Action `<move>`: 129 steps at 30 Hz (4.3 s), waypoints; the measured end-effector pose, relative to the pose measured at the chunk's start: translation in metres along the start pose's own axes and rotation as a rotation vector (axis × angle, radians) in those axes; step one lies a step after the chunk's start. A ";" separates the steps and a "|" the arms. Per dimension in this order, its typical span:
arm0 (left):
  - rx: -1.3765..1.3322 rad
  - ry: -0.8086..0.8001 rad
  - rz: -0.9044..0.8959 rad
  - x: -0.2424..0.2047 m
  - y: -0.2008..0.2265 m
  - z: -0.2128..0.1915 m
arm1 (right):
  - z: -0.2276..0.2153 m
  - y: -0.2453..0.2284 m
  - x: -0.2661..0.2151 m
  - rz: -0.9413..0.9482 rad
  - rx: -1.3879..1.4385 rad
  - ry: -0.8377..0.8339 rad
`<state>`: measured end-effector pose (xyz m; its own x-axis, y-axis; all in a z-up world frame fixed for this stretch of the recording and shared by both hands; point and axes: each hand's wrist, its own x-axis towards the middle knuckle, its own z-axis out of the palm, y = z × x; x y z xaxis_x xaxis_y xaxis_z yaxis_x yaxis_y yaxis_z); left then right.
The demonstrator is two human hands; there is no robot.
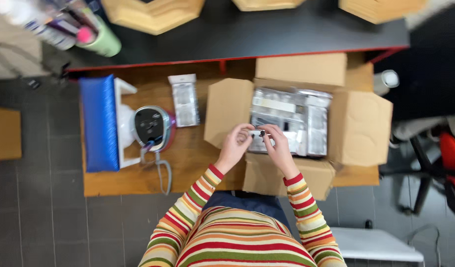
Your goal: The person picks up several packaged beauty items from a table, including hair rollers and small kits, and places them into a cardboard shipping box on a nearby desk.
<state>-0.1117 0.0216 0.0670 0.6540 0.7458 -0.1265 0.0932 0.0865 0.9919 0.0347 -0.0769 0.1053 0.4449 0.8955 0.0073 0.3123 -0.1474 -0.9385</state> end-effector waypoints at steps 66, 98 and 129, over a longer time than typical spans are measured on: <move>-0.206 0.498 -0.175 -0.007 -0.012 -0.177 | 0.239 -0.037 0.142 0.482 0.145 -0.347; -0.706 -0.037 -0.663 -0.009 0.034 -0.054 | -0.013 0.038 0.000 0.422 0.302 0.062; -0.611 -0.107 -0.710 0.002 0.009 -0.003 | -0.044 0.076 -0.022 0.206 -0.009 -0.203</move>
<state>-0.1118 0.0257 0.0755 0.6635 0.3238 -0.6745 0.1066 0.8514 0.5136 0.0852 -0.1263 0.0493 0.3226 0.9119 -0.2537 0.2403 -0.3382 -0.9099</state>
